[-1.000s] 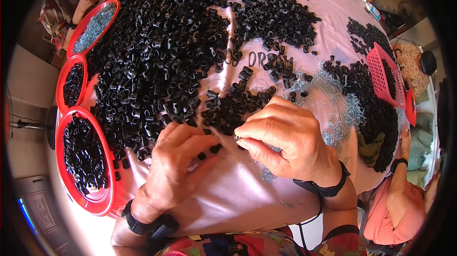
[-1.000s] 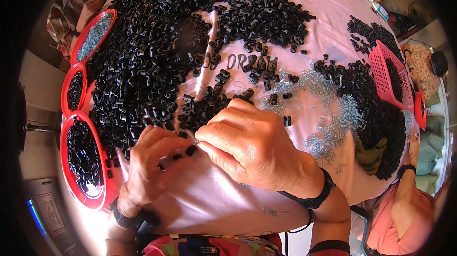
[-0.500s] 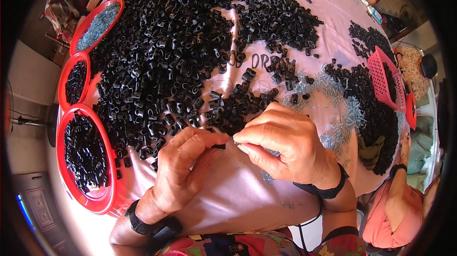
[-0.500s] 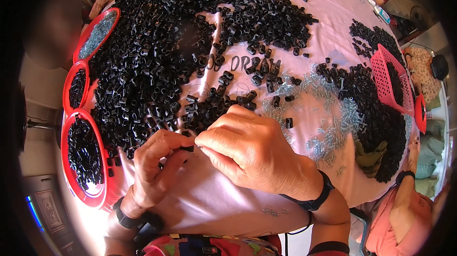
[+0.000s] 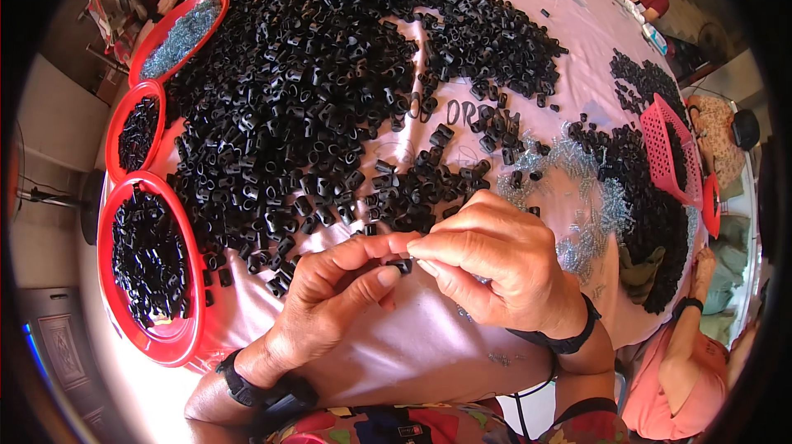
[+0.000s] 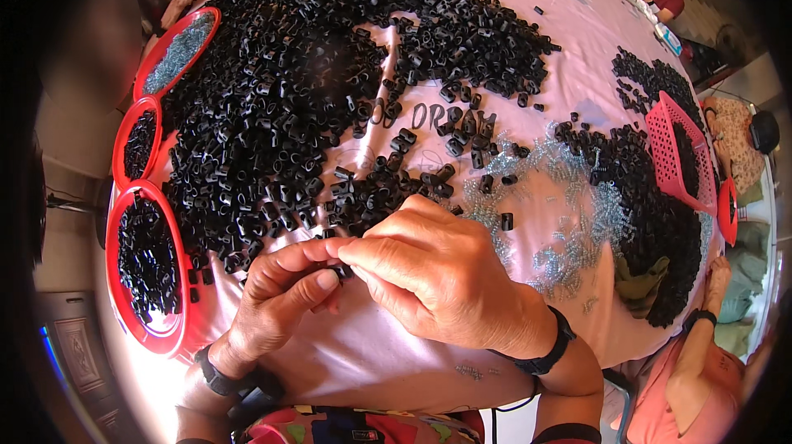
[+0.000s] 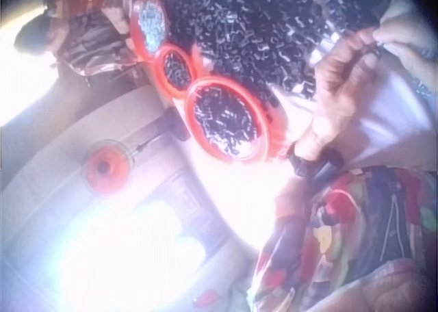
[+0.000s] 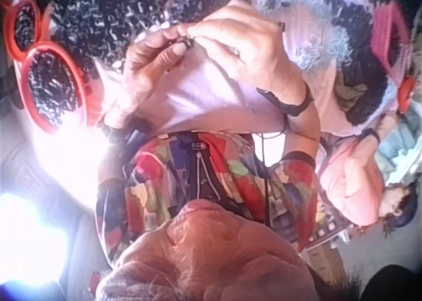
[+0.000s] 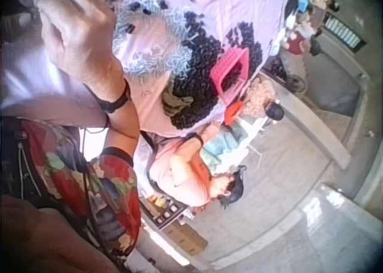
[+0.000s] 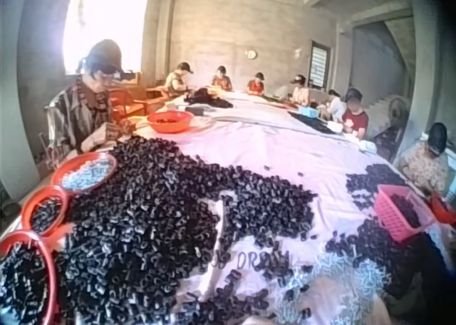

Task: Threading small black circular components onto a thin metal wire.

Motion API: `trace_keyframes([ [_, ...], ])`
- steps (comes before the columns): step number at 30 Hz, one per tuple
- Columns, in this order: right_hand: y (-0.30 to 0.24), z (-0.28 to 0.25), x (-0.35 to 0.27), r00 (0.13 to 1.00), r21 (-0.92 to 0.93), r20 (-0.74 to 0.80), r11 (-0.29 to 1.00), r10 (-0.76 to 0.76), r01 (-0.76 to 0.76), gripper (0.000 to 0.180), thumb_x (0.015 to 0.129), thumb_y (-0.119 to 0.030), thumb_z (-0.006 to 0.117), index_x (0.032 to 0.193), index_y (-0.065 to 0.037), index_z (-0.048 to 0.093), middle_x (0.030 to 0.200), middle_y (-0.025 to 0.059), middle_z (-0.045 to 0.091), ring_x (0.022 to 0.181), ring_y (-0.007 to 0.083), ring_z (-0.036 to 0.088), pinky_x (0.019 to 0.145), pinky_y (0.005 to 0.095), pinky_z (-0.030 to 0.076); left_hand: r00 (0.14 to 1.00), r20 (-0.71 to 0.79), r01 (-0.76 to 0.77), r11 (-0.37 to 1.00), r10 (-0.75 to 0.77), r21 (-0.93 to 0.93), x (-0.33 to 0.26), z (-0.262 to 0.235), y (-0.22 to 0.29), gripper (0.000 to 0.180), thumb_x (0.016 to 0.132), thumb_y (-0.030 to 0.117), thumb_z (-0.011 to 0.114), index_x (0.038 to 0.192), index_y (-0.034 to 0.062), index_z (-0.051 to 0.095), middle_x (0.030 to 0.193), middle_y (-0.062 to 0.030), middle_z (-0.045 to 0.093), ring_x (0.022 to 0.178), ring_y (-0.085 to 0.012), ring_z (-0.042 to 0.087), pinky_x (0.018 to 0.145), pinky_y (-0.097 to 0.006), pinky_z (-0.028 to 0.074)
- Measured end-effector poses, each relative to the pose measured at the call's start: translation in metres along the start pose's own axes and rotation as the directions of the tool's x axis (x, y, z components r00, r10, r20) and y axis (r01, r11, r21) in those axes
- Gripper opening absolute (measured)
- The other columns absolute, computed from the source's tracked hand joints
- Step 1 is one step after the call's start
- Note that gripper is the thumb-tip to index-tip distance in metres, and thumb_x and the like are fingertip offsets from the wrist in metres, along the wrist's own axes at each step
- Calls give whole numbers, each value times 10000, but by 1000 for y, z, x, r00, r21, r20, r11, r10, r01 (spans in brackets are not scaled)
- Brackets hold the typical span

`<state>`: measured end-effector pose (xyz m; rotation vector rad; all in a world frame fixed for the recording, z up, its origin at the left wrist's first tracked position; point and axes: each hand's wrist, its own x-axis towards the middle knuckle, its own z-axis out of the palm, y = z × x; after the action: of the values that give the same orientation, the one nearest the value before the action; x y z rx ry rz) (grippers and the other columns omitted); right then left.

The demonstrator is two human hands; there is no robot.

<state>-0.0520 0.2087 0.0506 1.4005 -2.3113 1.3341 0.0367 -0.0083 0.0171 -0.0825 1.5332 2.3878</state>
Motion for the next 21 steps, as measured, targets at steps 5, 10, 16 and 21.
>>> trace_keyframes([
  [5,-1,-2,0,1000,-6,-10,1000,-3,3,299,811,51,803,1098,-29,780,908,86,743,729,263,671,647,366,546,997,53,64,998,-63,-23,2,-10,5,304,1112,130,605,1393,33,668,1129,-31,730,921,-87,686,813,-236,545],
  [10,-4,0,0,1000,-4,6,1000,-16,16,282,809,34,815,1080,-36,781,917,89,744,735,257,672,647,360,553,991,-3,130,962,-134,-239,4,-6,5,262,1110,144,611,1354,50,613,1099,-61,740,988,-152,751,806,-265,561],
  [16,-7,3,-1,1000,-21,18,1000,-4,5,265,799,13,844,1050,-57,793,941,71,737,767,237,670,648,345,554,986,46,169,937,-163,-305,5,-9,2,203,1094,160,646,1274,67,639,1104,-57,744,978,-122,723,832,-263,551],
  [21,-6,5,0,1000,-43,9,999,-21,21,269,799,5,851,1054,-59,795,946,61,731,773,230,667,650,343,559,981,68,192,903,-180,-384,4,-9,-2,230,1079,168,673,1290,81,654,1088,-49,744,964,-86,686,851,-245,531],
])
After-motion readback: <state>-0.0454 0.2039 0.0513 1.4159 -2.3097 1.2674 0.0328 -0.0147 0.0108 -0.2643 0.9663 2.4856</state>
